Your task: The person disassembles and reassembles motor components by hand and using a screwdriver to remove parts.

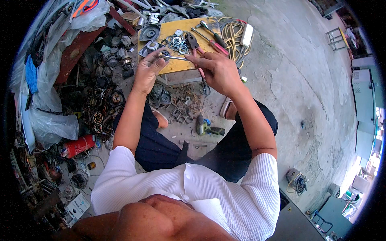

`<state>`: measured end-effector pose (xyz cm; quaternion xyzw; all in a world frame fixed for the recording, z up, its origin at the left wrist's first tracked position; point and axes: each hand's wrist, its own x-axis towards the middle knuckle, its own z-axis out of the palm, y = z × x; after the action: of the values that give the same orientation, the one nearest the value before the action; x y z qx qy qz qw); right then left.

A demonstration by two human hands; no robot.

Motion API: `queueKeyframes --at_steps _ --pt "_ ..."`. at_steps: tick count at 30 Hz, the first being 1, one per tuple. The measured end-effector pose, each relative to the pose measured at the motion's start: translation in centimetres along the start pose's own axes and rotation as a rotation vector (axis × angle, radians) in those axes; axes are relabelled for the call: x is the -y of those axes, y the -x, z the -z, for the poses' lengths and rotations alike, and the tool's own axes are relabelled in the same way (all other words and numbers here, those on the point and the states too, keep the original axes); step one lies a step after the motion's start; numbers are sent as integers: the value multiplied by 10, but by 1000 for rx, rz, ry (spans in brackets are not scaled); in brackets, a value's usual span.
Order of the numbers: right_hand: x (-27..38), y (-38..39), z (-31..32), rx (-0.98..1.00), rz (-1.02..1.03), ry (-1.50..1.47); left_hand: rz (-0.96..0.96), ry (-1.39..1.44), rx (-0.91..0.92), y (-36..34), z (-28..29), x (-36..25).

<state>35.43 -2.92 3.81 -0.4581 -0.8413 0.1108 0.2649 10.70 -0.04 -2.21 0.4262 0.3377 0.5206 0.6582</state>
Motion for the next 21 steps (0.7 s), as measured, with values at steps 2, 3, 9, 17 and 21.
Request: queueKeyframes --at_steps 2,3,9,17,21 --pt "0 -1 -1 -17 -19 28 2 2 1 -1 1 0" --pt "0 -1 -1 -26 -29 43 4 -9 -6 -1 4 3" --pt "3 0 1 -4 -33 45 -5 -24 11 0 -1 -2" --pt "5 -1 2 -79 -3 27 27 8 20 0 1 -2" --pt "-3 1 2 -51 -9 99 13 -1 16 0 -1 -2"
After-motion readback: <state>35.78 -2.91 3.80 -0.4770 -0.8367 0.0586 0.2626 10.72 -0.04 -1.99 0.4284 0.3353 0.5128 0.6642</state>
